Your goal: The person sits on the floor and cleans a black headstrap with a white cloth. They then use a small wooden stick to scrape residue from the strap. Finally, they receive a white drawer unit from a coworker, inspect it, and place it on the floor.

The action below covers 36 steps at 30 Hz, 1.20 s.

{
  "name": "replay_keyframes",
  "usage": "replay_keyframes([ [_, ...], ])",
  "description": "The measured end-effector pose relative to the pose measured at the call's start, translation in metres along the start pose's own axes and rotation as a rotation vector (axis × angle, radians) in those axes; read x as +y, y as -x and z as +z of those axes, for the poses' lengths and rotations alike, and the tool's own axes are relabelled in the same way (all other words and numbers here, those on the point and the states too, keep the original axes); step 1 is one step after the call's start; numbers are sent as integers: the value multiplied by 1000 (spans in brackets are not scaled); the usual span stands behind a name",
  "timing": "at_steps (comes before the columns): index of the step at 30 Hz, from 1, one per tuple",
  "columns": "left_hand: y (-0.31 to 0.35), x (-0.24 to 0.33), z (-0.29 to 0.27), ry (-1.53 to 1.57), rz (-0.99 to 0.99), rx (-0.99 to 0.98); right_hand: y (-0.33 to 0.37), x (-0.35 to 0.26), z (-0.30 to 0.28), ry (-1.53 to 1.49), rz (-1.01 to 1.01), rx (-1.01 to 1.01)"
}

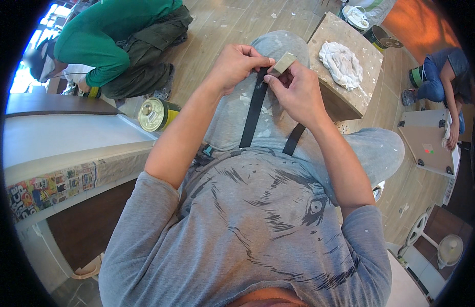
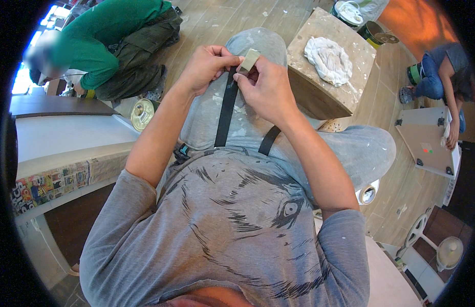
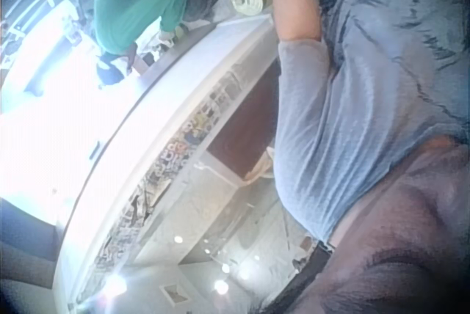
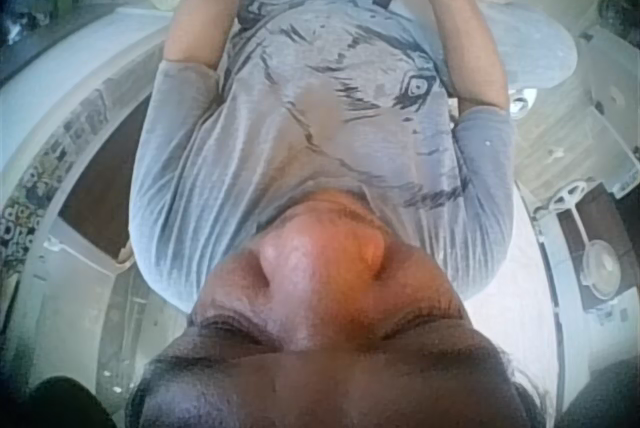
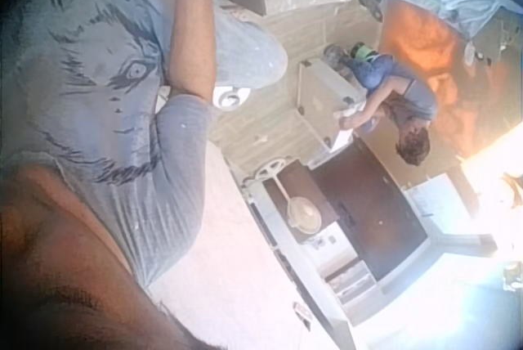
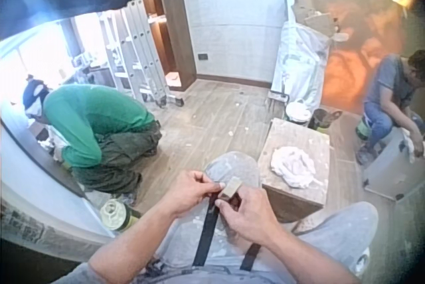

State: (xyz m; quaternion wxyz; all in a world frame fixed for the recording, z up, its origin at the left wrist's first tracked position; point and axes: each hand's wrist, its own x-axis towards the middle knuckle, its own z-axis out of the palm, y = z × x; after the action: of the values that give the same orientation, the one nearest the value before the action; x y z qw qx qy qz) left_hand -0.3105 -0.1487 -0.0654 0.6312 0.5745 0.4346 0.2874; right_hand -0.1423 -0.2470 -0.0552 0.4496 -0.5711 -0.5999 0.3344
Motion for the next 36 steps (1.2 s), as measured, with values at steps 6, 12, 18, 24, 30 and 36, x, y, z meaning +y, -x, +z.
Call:
replay_keyframes([
  [6, -3, -4, -2, -8, -13, 6, 0, 2, 0, 4, -1, -17],
  [12, -1, -3, -1, 4, -7, 12, 0, -6, -2, 0, -6, -47],
  [18, -2, -4, -3, 3, -8, 8, 0, -2, -3, 37, 16, -69],
  [24, -1, -2, -2, -17, -32, 4, 0, -10, -8, -41, 35, -150],
  [30, 30, 7, 3, 47, -64, 71, 1, 4, -39, -514, 46, -36],
  [36, 76, 6, 12, 93, 109, 134, 27, 27, -33, -779, 194, -200],
])
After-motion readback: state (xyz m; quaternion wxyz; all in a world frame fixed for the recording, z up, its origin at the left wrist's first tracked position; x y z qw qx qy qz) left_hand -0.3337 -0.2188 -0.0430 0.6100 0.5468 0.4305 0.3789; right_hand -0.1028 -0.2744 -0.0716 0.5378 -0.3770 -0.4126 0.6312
